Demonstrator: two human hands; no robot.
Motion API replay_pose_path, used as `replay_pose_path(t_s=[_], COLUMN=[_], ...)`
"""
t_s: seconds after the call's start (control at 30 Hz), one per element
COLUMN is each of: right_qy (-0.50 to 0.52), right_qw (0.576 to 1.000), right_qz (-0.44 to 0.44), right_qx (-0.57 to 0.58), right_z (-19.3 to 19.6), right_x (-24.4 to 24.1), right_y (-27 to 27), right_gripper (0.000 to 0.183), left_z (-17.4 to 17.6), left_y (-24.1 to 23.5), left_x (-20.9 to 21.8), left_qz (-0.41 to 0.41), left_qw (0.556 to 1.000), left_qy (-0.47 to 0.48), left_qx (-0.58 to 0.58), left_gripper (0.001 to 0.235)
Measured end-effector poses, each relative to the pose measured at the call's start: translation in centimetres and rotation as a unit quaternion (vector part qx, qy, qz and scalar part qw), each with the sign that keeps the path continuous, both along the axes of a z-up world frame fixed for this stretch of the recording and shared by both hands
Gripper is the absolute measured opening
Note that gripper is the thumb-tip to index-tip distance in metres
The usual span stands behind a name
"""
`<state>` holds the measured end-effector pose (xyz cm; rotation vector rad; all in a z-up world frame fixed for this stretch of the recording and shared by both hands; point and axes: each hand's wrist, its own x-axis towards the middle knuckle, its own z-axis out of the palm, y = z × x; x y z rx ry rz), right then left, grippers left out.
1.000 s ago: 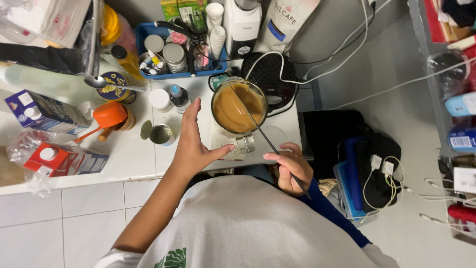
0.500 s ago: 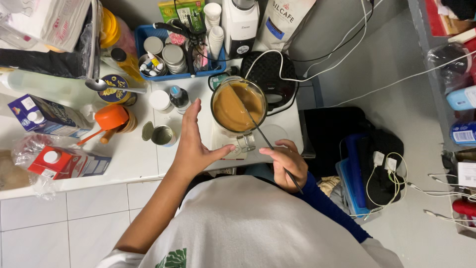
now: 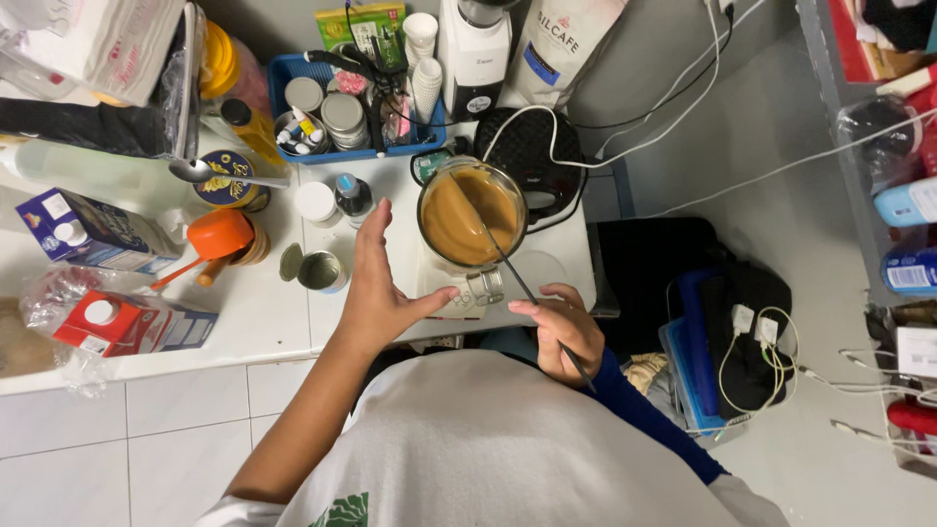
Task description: The person wipes the interior and exterior of a tall translucent plastic bottle and a small plastic lid with a white tissue. They then wipe the inside of a larger translucent plastic container with the tissue. The person uses a spoon to scoop a white powder from the larger container into a small metal cup.
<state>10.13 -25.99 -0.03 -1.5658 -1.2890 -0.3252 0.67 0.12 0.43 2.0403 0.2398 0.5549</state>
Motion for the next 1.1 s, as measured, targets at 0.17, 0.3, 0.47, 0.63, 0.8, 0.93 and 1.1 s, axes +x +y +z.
replay_pose_path(t_s=[0.17, 0.3, 0.47, 0.63, 0.8, 0.93, 1.1], right_qy=[-0.002, 0.005, 0.019, 0.012, 0.003, -0.002, -0.006], right_qw=[0.999, 0.999, 0.997, 0.997, 0.998, 0.999, 0.995], right_qz=[0.001, -0.031, -0.076, -0.073, -0.033, -0.041, -0.086], right_qx=[-0.036, -0.009, 0.009, -0.025, -0.045, -0.01, -0.045], right_z=[-0.5, -0.1, 0.6, 1.0, 1.0, 0.7, 0.7], right_x=[0.4, 0.0, -0.2, 0.0, 0.9, 0.6, 0.0], right_y=[0.0, 0.3, 0.4, 0.1, -0.6, -0.7, -0.4], right_gripper=[0.019, 0.019, 0.02, 0.021, 0.023, 0.024, 0.027], left_z=[-5.8, -15.8, -23.3, -25.5, -24.6, -23.4, -21.0], left_y=[1.9, 5.0, 7.0, 7.8, 9.1, 8.9, 7.7], left_x=[-0.8, -3.5, -7.8, -8.1, -5.9, -5.5, -5.6], left_qz=[0.054, 0.232, 0.406, 0.379, 0.37, 0.33, 0.279], left_qw=[0.996, 0.952, 0.888, 0.901, 0.892, 0.926, 0.952], left_qy=[-0.05, -0.058, 0.027, 0.211, 0.243, 0.118, 0.035], left_qx=[-0.051, -0.19, -0.214, 0.032, -0.089, -0.14, -0.117], left_gripper=[0.111, 0.06, 0.068, 0.119, 0.103, 0.086, 0.082])
